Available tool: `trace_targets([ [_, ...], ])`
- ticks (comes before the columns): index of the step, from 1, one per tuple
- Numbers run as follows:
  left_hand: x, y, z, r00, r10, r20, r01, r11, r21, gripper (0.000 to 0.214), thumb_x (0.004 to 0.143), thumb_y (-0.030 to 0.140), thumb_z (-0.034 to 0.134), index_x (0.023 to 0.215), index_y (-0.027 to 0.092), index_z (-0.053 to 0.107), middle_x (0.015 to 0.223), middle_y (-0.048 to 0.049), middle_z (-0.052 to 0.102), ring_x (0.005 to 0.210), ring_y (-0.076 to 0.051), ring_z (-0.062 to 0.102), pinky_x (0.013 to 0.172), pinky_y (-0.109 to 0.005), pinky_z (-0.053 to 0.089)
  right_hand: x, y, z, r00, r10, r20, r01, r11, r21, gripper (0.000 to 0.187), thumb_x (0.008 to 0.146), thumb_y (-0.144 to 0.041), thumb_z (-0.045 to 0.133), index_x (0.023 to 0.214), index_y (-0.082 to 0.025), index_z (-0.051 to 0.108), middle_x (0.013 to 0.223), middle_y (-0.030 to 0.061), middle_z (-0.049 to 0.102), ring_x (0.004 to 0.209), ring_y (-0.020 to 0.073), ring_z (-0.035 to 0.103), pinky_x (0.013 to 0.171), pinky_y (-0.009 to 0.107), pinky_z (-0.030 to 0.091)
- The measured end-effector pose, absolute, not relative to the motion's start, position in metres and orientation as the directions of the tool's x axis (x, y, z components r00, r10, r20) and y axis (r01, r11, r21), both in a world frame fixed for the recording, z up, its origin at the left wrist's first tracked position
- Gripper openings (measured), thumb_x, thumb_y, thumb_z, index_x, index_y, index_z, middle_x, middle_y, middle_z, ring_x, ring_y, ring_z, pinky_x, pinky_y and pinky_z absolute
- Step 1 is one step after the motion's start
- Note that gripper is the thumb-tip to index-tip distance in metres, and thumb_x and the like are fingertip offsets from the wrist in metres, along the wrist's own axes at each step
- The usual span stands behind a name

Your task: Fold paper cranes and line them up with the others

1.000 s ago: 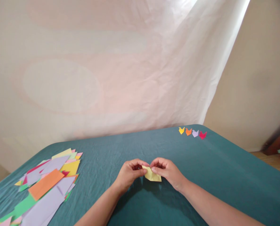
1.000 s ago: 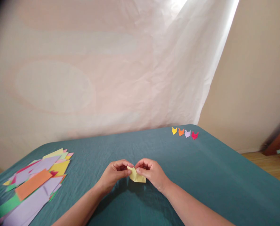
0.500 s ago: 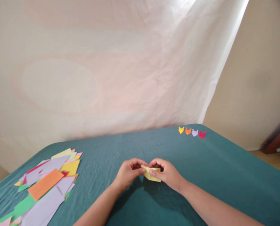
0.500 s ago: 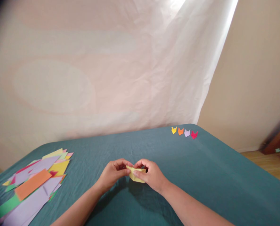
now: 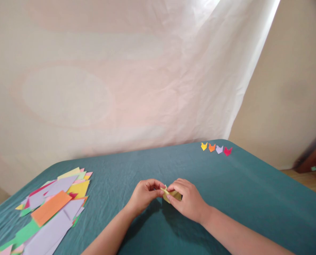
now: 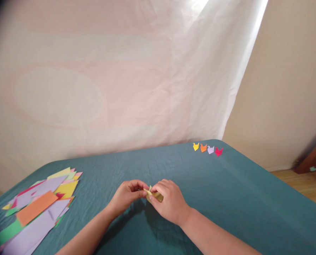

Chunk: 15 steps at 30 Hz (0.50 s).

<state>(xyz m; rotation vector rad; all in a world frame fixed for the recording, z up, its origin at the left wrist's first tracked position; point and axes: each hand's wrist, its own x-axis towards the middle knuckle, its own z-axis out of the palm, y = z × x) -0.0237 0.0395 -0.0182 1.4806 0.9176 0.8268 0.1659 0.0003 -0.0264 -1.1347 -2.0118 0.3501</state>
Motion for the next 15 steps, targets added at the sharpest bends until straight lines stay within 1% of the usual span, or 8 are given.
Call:
trace_targets([
  [3,-0.0275,0.0416,-0.0173,0.444,0.896,-0.012,0.140,-0.056,0.989,0.020,0.065,0.028,0.074,0.078,0.014,0.070,0.074,-0.0042,0.069,0.069,-0.016,0.062,0.069,-0.026,0.046,0.1660,0.0011,-0.0269,-0.321,0.804,0.500,0.613,0.579,-0.537,0.010,0.083,-0.030,0.058,0.080,-0.023,0.064,0.075,0.0036,0.065,0.074,0.0188,0.055,0.071,0.032,0.038],
  [7,-0.0305,0.0416,-0.0184,0.442,0.897,0.016,0.267,-0.149,0.952,0.018,0.067,0.027,0.071,0.080,0.014,0.071,0.079,-0.0060,0.070,0.072,-0.017,0.062,0.069,-0.026,0.046,0.1652,-0.0001,-0.0251,-0.347,0.791,0.504,0.628,0.595,-0.502,0.008,0.083,-0.026,0.057,0.080,-0.022,0.064,0.076,0.0040,0.065,0.076,0.0192,0.056,0.072,0.032,0.038],
  [10,-0.0298,0.0397,-0.0197,0.455,0.889,0.041,0.311,-0.202,0.929,0.015,0.069,0.026,0.068,0.080,0.015,0.072,0.077,-0.0052,0.070,0.071,-0.017,0.061,0.067,-0.025,0.045,0.1643,-0.0017,-0.0242,-0.379,0.782,0.495,0.625,0.610,-0.487,0.011,0.084,-0.023,0.056,0.078,-0.023,0.065,0.076,0.0039,0.066,0.076,0.0188,0.056,0.072,0.032,0.038],
  [13,-0.0289,0.0391,-0.0206,0.448,0.892,0.053,0.302,-0.207,0.930,0.014,0.068,0.025,0.068,0.079,0.016,0.071,0.077,-0.0051,0.069,0.071,-0.017,0.061,0.067,-0.025,0.045,0.1643,-0.0009,-0.0270,-0.376,0.791,0.482,0.607,0.603,-0.517,0.012,0.084,-0.023,0.055,0.079,-0.023,0.066,0.076,0.0035,0.066,0.076,0.0186,0.057,0.073,0.032,0.038],
  [15,-0.0291,0.0399,-0.0207,0.441,0.895,0.063,0.277,-0.203,0.939,0.014,0.070,0.024,0.066,0.079,0.015,0.070,0.073,-0.0043,0.067,0.068,-0.016,0.060,0.065,-0.025,0.045,0.1652,0.0015,-0.0308,-0.319,0.821,0.474,0.589,0.563,-0.579,0.009,0.083,-0.024,0.057,0.085,-0.024,0.066,0.080,0.0032,0.067,0.077,0.0188,0.058,0.073,0.032,0.039],
])
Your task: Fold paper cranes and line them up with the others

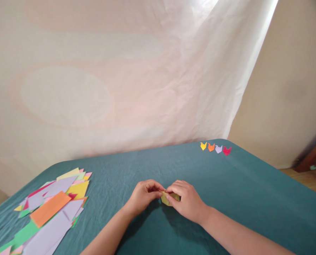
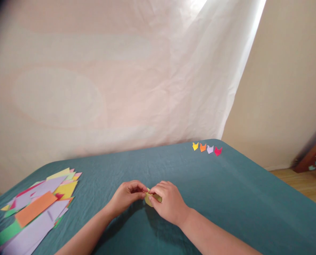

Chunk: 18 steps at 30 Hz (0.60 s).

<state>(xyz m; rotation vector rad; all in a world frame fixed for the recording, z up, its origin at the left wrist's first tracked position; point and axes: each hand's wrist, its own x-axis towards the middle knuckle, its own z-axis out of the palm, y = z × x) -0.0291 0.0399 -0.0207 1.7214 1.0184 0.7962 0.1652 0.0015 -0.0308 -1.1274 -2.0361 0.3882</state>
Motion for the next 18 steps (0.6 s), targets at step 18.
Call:
trace_targets([
  [18,-0.0303,0.0432,-0.0292,0.503,0.864,-0.023,0.263,-0.127,0.956,0.022,0.069,0.022,0.067,0.089,0.013,0.067,0.076,-0.0049,0.068,0.066,-0.015,0.060,0.062,-0.024,0.044,0.1672,0.0091,-0.0399,-0.235,0.907,0.349,0.476,0.420,-0.773,0.024,0.068,-0.009,0.065,0.087,-0.023,0.059,0.086,-0.0010,0.063,0.081,0.0162,0.056,0.072,0.026,0.040],
])
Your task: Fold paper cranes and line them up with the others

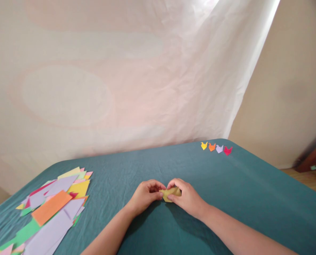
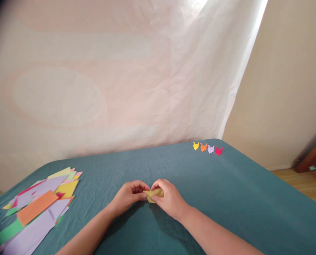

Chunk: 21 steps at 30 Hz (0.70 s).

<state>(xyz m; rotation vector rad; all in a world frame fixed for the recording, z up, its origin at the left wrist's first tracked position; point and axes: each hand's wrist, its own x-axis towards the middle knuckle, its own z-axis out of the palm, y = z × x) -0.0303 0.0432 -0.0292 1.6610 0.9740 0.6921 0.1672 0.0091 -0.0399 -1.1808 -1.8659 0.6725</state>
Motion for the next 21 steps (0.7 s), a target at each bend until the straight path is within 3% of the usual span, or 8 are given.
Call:
trace_targets([
  [9,-0.0310,0.0406,-0.0250,0.524,0.851,0.036,0.323,-0.238,0.916,0.017,0.069,0.015,0.062,0.086,0.014,0.066,0.076,-0.0019,0.067,0.068,-0.012,0.058,0.063,-0.021,0.042,0.1666,0.0090,-0.0399,-0.250,0.915,0.318,0.491,0.403,-0.772,0.022,0.070,-0.009,0.065,0.087,-0.022,0.062,0.085,-0.0017,0.063,0.081,0.0146,0.057,0.070,0.024,0.039],
  [21,-0.0317,0.0429,-0.0314,0.495,0.867,0.049,0.413,-0.284,0.865,0.015,0.071,0.015,0.060,0.085,0.014,0.066,0.077,-0.0023,0.067,0.069,-0.014,0.059,0.063,-0.022,0.043,0.1646,0.0054,-0.0376,-0.252,0.890,0.381,0.551,0.455,-0.699,0.019,0.070,-0.009,0.065,0.085,-0.021,0.063,0.083,-0.0003,0.064,0.080,0.0158,0.056,0.072,0.026,0.040],
])
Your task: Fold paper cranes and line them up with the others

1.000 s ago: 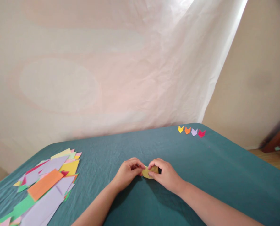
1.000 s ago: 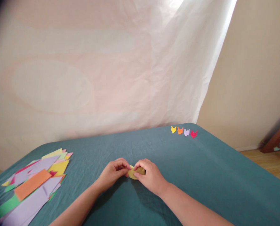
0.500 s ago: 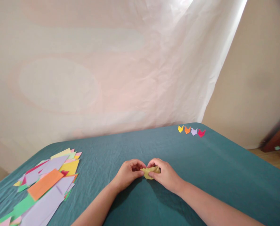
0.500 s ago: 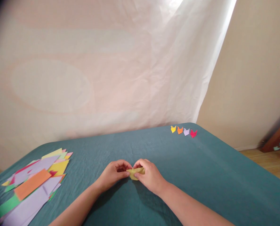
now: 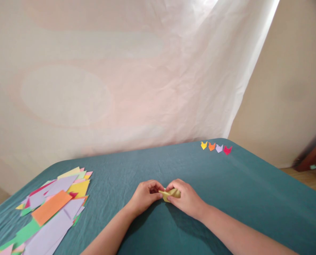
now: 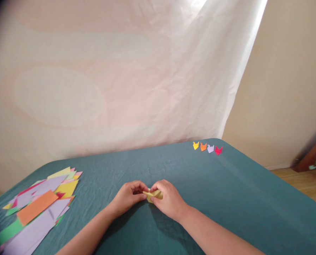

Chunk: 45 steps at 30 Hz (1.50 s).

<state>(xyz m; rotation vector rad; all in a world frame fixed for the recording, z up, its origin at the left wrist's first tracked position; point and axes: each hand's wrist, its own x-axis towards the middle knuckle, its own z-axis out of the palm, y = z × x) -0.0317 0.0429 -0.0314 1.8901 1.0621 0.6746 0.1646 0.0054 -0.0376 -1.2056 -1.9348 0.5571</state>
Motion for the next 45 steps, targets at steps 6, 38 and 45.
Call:
trace_targets([
  [6,-0.032,0.043,-0.032,0.486,0.873,0.045,0.408,-0.272,0.872,0.014,0.071,0.017,0.061,0.083,0.014,0.066,0.076,-0.0023,0.067,0.068,-0.014,0.060,0.062,-0.022,0.043,0.164,0.005,-0.037,-0.266,0.872,0.411,0.558,0.487,-0.672,0.015,0.072,-0.012,0.066,0.082,-0.022,0.063,0.081,-0.0005,0.064,0.078,0.0161,0.056,0.071,0.027,0.040],
  [38,-0.034,0.048,-0.029,0.498,0.867,0.005,0.250,-0.149,0.957,0.008,0.073,0.022,0.061,0.076,0.015,0.059,0.067,0.0010,0.060,0.059,-0.011,0.054,0.057,-0.020,0.043,0.165,0.005,-0.040,-0.281,0.862,0.422,0.582,0.503,-0.639,0.017,0.072,-0.013,0.067,0.085,-0.023,0.065,0.080,-0.0011,0.064,0.078,0.0158,0.057,0.071,0.026,0.040],
  [45,-0.034,0.044,-0.023,0.519,0.847,0.119,0.405,-0.366,0.838,0.012,0.073,0.021,0.061,0.080,0.017,0.069,0.080,-0.0023,0.065,0.073,-0.014,0.057,0.067,-0.022,0.042,0.167,0.009,-0.044,-0.321,0.837,0.443,0.540,0.546,-0.641,0.010,0.076,-0.018,0.069,0.083,-0.023,0.066,0.079,-0.0013,0.065,0.079,0.0150,0.058,0.072,0.026,0.041],
])
